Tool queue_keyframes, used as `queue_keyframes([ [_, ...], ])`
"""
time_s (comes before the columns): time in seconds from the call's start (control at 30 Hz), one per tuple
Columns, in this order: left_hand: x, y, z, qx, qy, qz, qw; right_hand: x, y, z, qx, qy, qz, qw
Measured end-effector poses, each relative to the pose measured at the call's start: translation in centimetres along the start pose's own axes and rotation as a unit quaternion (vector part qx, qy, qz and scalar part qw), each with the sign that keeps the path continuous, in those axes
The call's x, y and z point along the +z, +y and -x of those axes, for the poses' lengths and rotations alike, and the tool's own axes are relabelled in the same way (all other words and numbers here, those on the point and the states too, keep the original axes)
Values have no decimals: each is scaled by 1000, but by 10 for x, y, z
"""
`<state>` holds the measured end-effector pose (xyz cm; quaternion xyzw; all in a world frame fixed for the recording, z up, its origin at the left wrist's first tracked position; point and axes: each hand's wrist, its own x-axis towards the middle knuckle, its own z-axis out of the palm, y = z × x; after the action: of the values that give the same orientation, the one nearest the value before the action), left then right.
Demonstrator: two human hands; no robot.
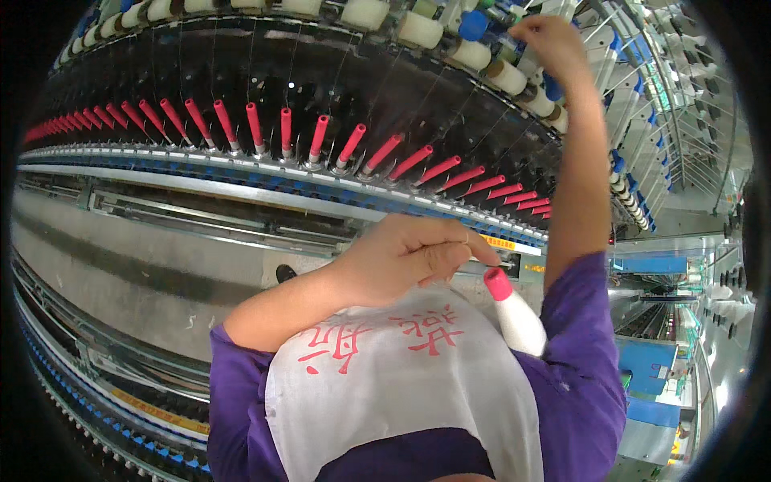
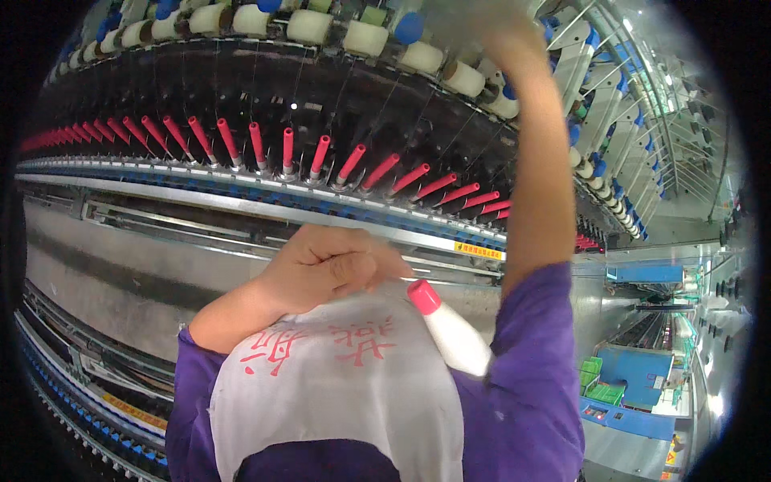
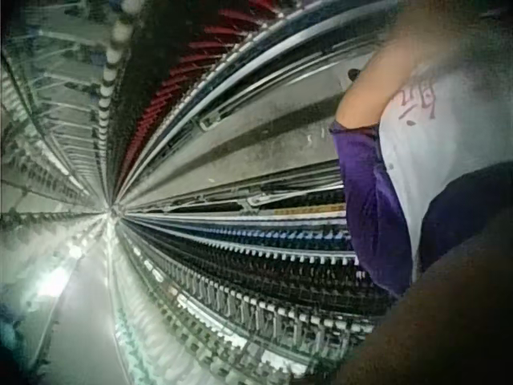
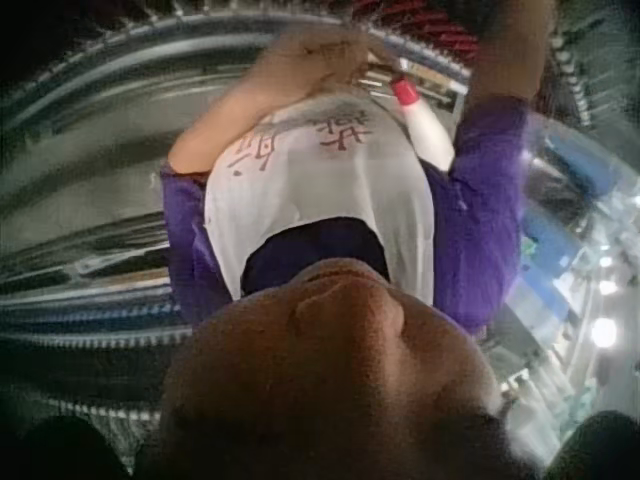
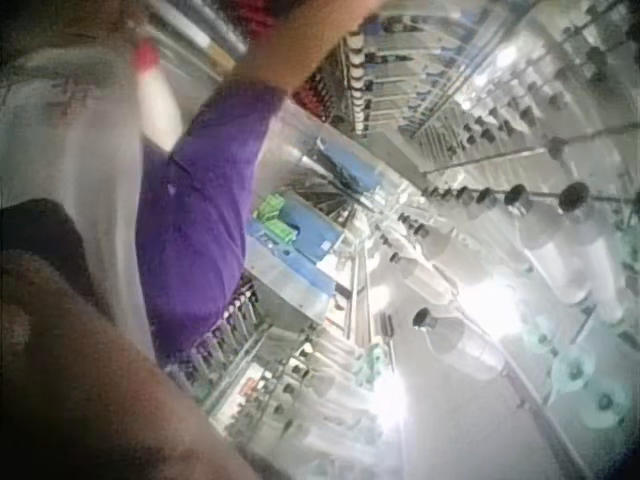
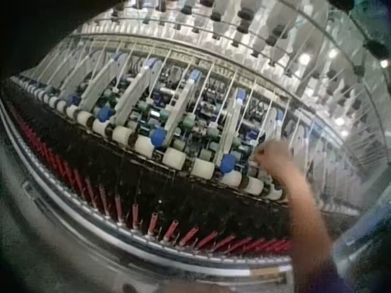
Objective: The person threads yarn through red guides on a spinning machine, then walks to another section to repeat the threading. The person also replaces empty yarn bobbins with full ones and continues threading the machine.
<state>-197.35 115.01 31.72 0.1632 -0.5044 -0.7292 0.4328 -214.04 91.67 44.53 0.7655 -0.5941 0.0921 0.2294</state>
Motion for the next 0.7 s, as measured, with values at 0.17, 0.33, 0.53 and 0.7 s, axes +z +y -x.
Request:
queue_keyframes([
  [0.17,-12,-4,7,27,-8,-120,992,75,40,-7,-161,156,157,962],
  [0.33,-21,-5,10,22,-41,-227,973,63,24,1,-165,153,201,953],
  [0.53,-29,-11,-2,184,46,-378,906,48,2,11,0,168,-48,985],
  [0.7,-71,-1,37,150,248,-462,839,92,-132,117,-129,280,-502,808],
])
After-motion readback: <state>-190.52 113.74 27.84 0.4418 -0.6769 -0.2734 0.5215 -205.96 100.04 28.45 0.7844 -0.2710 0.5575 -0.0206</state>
